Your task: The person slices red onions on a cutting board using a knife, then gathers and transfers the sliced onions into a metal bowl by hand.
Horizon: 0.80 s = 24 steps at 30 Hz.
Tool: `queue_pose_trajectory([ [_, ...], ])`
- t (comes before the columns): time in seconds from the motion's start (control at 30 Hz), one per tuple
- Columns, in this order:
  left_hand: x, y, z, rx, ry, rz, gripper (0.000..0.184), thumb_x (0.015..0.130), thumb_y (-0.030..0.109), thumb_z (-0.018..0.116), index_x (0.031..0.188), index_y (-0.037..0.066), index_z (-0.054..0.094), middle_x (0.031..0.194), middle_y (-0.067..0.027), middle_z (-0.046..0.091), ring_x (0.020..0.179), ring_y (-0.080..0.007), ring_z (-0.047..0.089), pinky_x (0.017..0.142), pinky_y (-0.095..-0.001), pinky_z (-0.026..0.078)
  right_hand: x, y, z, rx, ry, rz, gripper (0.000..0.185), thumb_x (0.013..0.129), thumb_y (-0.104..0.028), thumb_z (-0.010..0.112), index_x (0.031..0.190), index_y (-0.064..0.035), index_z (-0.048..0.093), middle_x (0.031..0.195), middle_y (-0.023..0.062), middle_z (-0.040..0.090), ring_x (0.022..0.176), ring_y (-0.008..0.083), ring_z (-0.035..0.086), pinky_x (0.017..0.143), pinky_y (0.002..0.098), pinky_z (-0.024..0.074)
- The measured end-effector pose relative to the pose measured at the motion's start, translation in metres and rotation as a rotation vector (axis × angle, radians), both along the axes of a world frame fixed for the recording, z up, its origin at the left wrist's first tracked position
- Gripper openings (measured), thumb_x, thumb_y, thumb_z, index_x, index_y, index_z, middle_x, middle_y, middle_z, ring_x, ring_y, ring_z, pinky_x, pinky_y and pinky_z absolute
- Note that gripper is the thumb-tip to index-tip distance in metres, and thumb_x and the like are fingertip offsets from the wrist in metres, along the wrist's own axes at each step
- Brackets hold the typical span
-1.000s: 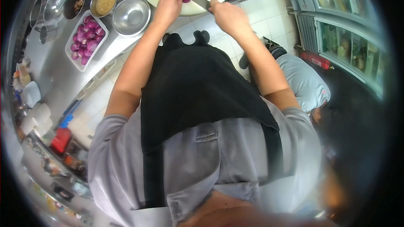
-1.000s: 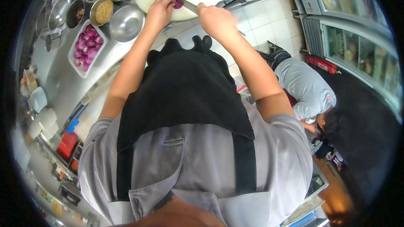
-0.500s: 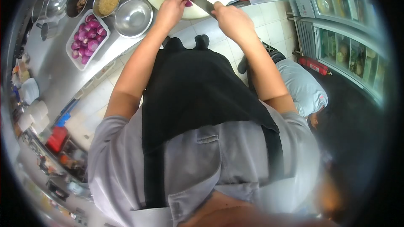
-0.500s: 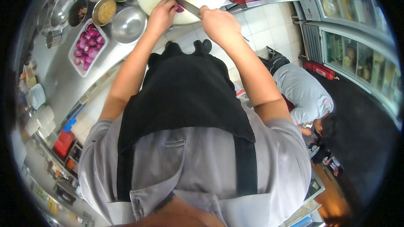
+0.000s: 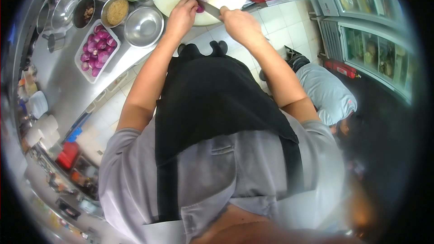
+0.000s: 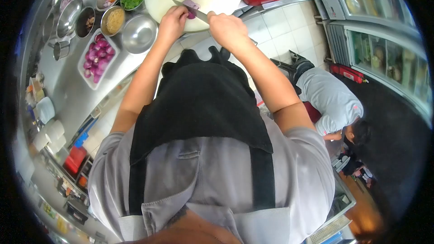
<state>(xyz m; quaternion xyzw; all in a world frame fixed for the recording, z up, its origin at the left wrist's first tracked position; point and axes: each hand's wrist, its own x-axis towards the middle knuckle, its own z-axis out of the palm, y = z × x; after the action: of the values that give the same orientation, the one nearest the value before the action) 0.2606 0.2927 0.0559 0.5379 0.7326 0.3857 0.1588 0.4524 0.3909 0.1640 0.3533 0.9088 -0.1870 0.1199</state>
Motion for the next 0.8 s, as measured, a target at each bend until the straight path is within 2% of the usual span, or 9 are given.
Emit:
queue_pose_trajectory([
  [0.13,0.0,-0.002,-0.003,-0.006,-0.003,-0.003,0.01,0.098,0.009,0.067,0.106,0.005,0.071,0.106,-0.0165,0.07,0.1,-0.0415,0.068,0.086,-0.05,0.056,0.006,-0.006,0.046,-0.054,-0.062,-0.023,0.024,0.103,-0.012,0.048,0.117,-0.0054,0.067,0.103,0.0249,0.077,0.099,0.0434,0.075,0.086,0.0553,0.0573],
  [0.27,0.003,-0.002,-0.002,0.007,0.021,0.005,0.01,0.097,0.01,0.069,0.106,0.006,0.071,0.105,-0.016,0.07,0.101,-0.0413,0.069,0.086,-0.0504,0.056,-0.004,0.0,-0.01,-0.074,-0.011,-0.044,0.024,0.104,-0.014,0.05,0.118,-0.0057,0.067,0.106,0.0247,0.077,0.101,0.043,0.075,0.088,0.054,0.0572],
  [0.33,0.001,-0.005,-0.002,0.007,0.031,-0.009,0.011,0.097,0.01,0.07,0.106,0.006,0.07,0.104,-0.0157,0.07,0.101,-0.0412,0.069,0.086,-0.0506,0.056,-0.006,0.004,-0.01,-0.079,0.001,-0.009,0.025,0.106,-0.019,0.052,0.12,-0.0062,0.068,0.106,0.0243,0.077,0.104,0.0427,0.075,0.091,0.0538,0.0567],
  [0.4,-0.005,0.0,-0.003,0.206,0.189,-0.081,0.016,0.092,0.009,0.076,0.105,0.004,0.07,0.102,-0.0168,0.072,0.095,-0.0392,0.07,0.083,-0.0468,0.056,-0.001,0.012,-0.006,-0.073,0.001,-0.044,0.026,0.106,-0.021,0.052,0.121,-0.0062,0.068,0.107,0.0241,0.077,0.105,0.0426,0.074,0.091,0.054,0.0565],
  [0.43,-0.008,0.002,-0.002,0.209,0.196,-0.091,0.016,0.092,0.009,0.076,0.105,0.004,0.07,0.102,-0.0168,0.072,0.095,-0.0392,0.07,0.083,-0.0468,0.056,0.003,0.017,-0.003,-0.073,-0.014,-0.062,0.027,0.107,-0.023,0.053,0.122,-0.0062,0.068,0.108,0.024,0.077,0.107,0.0425,0.074,0.092,0.0543,0.0563],
  [0.53,-0.009,0.003,0.011,0.061,0.16,-0.146,0.018,0.093,0.01,0.076,0.107,0.004,0.068,0.102,-0.0166,0.072,0.095,-0.038,0.072,0.081,-0.0455,0.057,0.013,0.032,-0.002,-0.046,-0.028,-0.076,0.028,0.109,-0.024,0.053,0.122,-0.0059,0.068,0.109,0.0238,0.076,0.106,0.0425,0.074,0.091,0.0551,0.0561],
  [0.6,0.003,0.007,0.021,-0.312,-0.146,0.165,0.015,0.095,0.011,0.073,0.107,0.006,0.068,0.106,-0.0147,0.073,0.107,-0.04,0.069,0.086,-0.048,0.056,0.018,0.035,0.002,-0.012,-0.01,-0.042,0.027,0.109,-0.025,0.054,0.121,-0.0057,0.068,0.106,0.0235,0.076,0.104,0.0424,0.074,0.088,0.0557,0.0561],
  [0.73,0.001,0.002,0.017,-0.335,-0.325,0.249,0.014,0.097,0.009,0.069,0.11,0.005,0.068,0.114,-0.0164,0.072,0.11,-0.0407,0.069,0.09,-0.0477,0.056,0.022,0.023,0.013,-0.049,-0.003,-0.02,0.027,0.109,-0.025,0.053,0.12,-0.0052,0.068,0.104,0.0238,0.076,0.102,0.0428,0.075,0.088,0.0551,0.0567],
  [0.8,-0.014,-0.006,-0.003,0.029,-0.018,0.05,0.018,0.098,0.006,0.064,0.115,0.005,0.069,0.123,-0.0172,0.069,0.114,-0.0393,0.068,0.093,-0.0469,0.056,0.022,0.016,0.014,-0.015,0.032,0.019,0.024,0.107,-0.018,0.052,0.118,-0.004,0.068,0.102,0.0237,0.077,0.101,0.0421,0.076,0.087,0.0531,0.0584],
])
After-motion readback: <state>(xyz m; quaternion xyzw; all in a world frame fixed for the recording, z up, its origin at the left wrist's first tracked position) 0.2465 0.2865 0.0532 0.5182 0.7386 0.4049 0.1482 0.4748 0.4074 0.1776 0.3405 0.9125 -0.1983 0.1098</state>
